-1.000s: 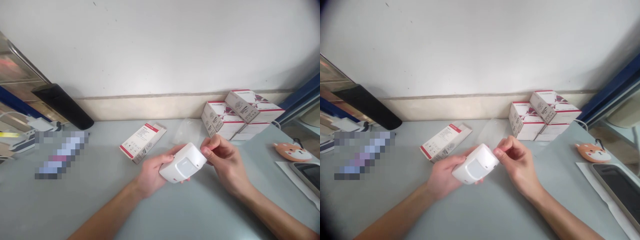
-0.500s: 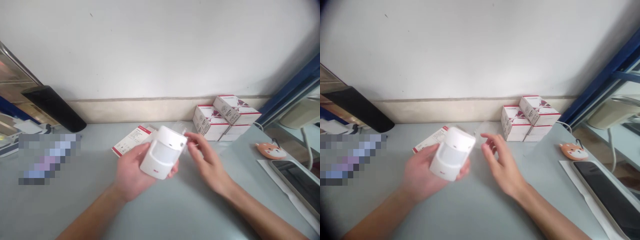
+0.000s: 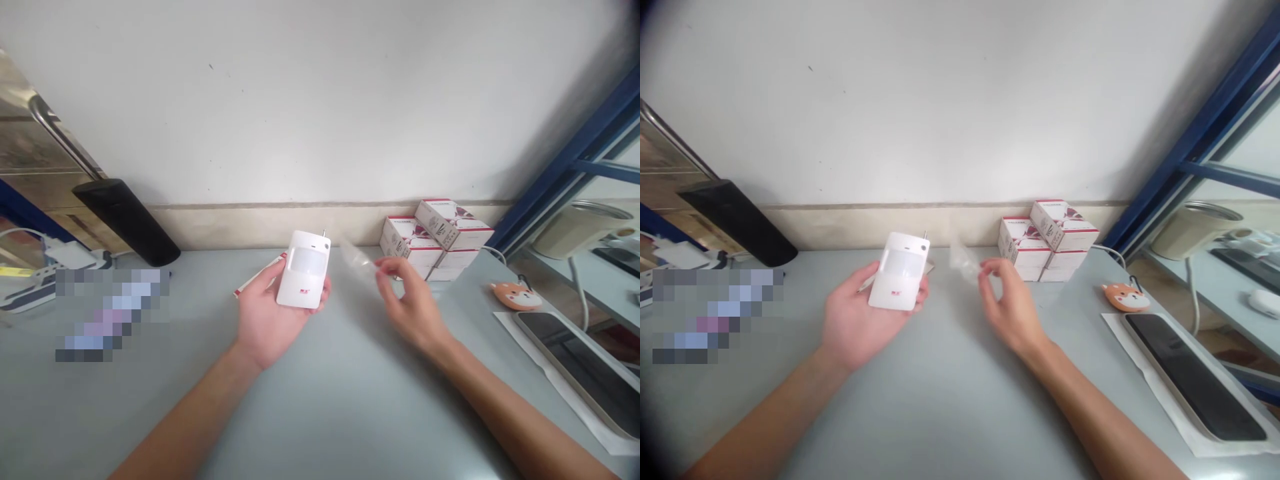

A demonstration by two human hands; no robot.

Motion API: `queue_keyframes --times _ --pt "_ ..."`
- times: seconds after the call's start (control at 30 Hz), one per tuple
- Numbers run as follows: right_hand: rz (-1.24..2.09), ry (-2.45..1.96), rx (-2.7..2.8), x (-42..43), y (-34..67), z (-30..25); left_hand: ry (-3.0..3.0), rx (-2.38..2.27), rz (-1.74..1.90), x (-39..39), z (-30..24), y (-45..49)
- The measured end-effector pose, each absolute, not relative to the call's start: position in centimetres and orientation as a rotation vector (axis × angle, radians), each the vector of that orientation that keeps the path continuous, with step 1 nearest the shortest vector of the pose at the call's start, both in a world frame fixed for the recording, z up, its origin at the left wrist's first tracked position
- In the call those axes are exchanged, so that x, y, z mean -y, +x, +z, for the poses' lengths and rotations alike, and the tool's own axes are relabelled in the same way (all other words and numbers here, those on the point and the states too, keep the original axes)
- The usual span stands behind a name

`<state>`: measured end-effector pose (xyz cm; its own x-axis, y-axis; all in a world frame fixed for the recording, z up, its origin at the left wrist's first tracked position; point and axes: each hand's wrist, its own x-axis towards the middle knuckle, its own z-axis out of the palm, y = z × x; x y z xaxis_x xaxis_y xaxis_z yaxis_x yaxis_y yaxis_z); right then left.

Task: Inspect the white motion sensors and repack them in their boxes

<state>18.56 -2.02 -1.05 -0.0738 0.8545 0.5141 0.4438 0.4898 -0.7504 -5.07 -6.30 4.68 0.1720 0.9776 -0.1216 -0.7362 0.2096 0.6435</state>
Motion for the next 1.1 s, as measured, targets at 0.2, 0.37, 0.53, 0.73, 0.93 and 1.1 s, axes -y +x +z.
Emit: queue_keyframes --times 0.2,0.37,0.53,0.73,0.93,1.1 --pt "1.007 -0.867 0.880 0.4 21.1 1.9 0.604 -0.647 1.266 6.3 4.1 -4.9" --pt "1.311 -0.776 0.565 -0.5 22.4 2.7 0.546 -0.620 1.117 6.7 3.1 -4.0" --pt "1.373 -0.785 0.544 -0.4 22.3 2.7 0.487 -0.572 1.014 7.0 2.9 -3.8" --pt "1.391 -0.799 0.682 -0.1 22.0 2.9 0.509 -0.567 0.982 6.9 3.0 -4.0" --pt "1.449 -0.817 0.727 0.2 21.4 2.8 0.583 -0.528 0.865 6.9 3.2 -4.0" --pt "1.445 -0.863 0.786 0.1 21.6 2.6 0.663 -0.463 0.807 7.0 3.4 -4.0"
